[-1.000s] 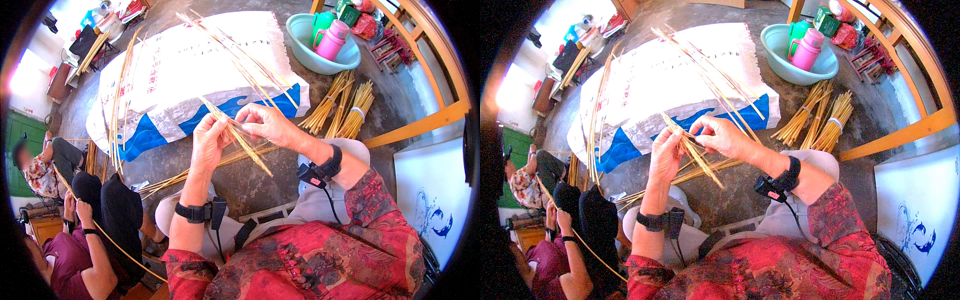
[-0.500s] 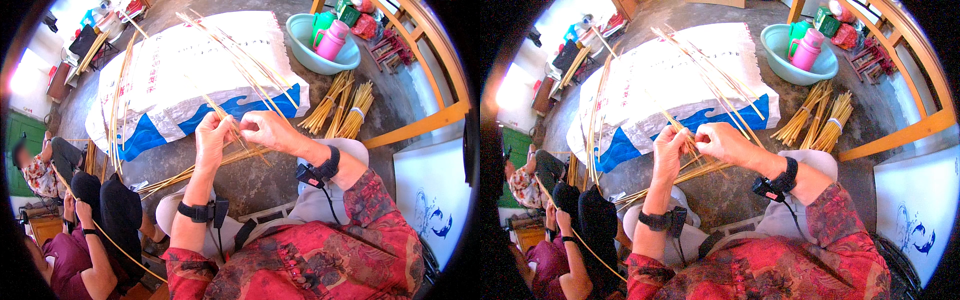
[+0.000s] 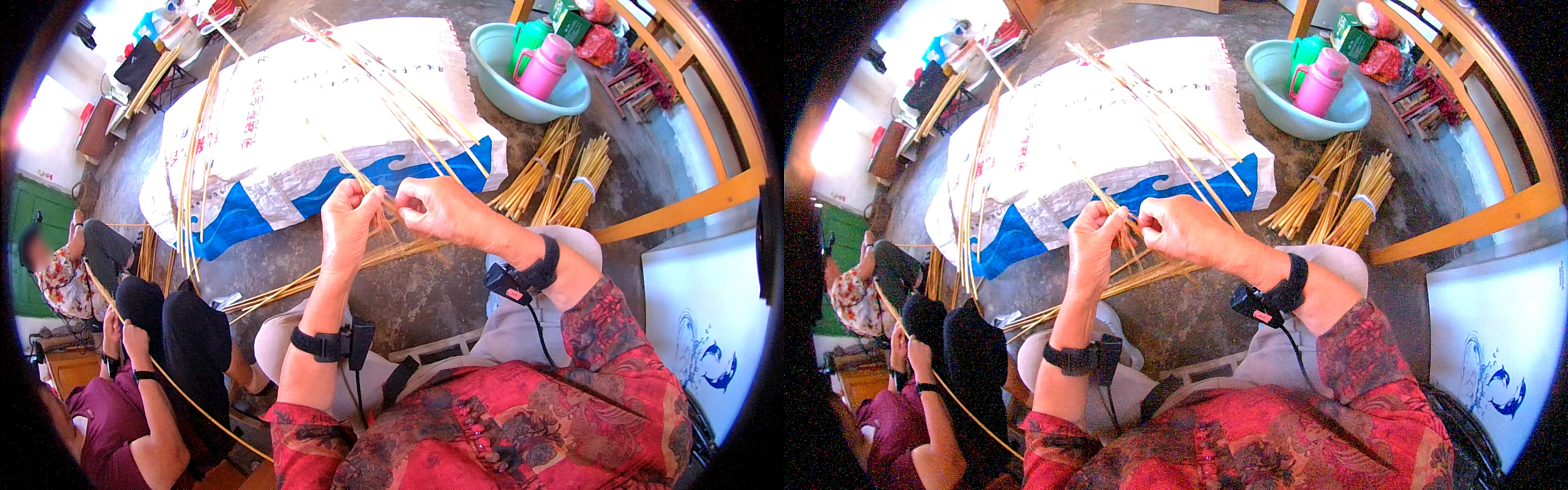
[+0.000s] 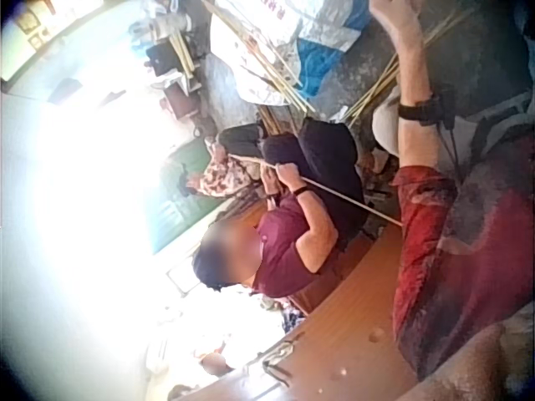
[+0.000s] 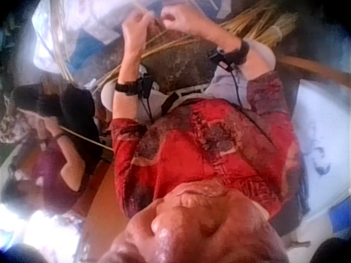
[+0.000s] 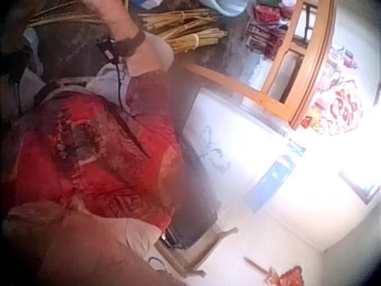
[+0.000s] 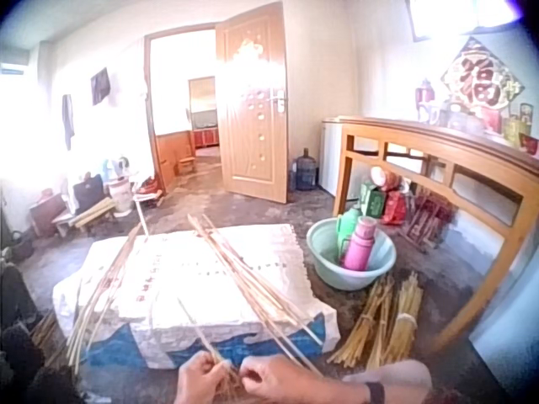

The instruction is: The person weaves several thin, dried reeds together by hand, overlapping and interlacing them to create a bundle.

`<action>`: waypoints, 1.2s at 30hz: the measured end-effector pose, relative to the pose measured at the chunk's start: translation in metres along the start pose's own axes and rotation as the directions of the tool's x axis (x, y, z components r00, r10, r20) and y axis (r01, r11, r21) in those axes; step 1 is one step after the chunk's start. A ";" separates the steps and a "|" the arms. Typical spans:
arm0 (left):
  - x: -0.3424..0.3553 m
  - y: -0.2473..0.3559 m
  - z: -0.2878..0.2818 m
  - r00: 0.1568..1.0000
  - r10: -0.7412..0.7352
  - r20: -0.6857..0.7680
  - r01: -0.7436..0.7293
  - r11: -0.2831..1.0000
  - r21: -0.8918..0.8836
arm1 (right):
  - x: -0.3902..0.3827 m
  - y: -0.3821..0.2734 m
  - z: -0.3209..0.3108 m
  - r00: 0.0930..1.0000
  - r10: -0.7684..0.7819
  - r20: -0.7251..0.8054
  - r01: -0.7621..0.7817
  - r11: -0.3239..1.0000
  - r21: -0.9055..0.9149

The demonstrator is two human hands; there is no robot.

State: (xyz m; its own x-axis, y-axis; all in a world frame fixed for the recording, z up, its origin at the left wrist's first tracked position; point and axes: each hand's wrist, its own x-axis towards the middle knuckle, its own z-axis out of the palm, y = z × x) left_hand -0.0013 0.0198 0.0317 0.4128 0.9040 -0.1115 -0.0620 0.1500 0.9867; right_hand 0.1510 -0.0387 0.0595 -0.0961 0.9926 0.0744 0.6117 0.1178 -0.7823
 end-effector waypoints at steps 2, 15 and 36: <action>0.000 0.000 0.001 1.000 0.008 -0.003 -0.008 1.000 0.014 | -0.001 -0.002 0.001 1.000 -0.010 -0.030 0.009 1.000 -0.020; 0.001 -0.005 0.002 0.996 -0.044 0.076 0.057 0.983 -0.177 | -0.002 0.010 -0.004 0.989 -0.110 -0.095 0.120 0.987 0.103; -0.004 0.004 -0.008 0.965 -0.087 0.246 0.169 0.926 -0.338 | 0.005 0.016 -0.005 0.910 0.192 0.369 -0.400 0.645 0.651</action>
State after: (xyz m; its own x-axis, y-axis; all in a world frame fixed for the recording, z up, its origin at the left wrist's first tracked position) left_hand -0.0109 0.0197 0.0354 0.6271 0.7614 -0.1642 -0.2948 0.4271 0.8548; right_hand 0.1643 -0.0317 0.0501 -0.2596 0.9145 -0.3102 -0.0785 -0.3402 -0.9371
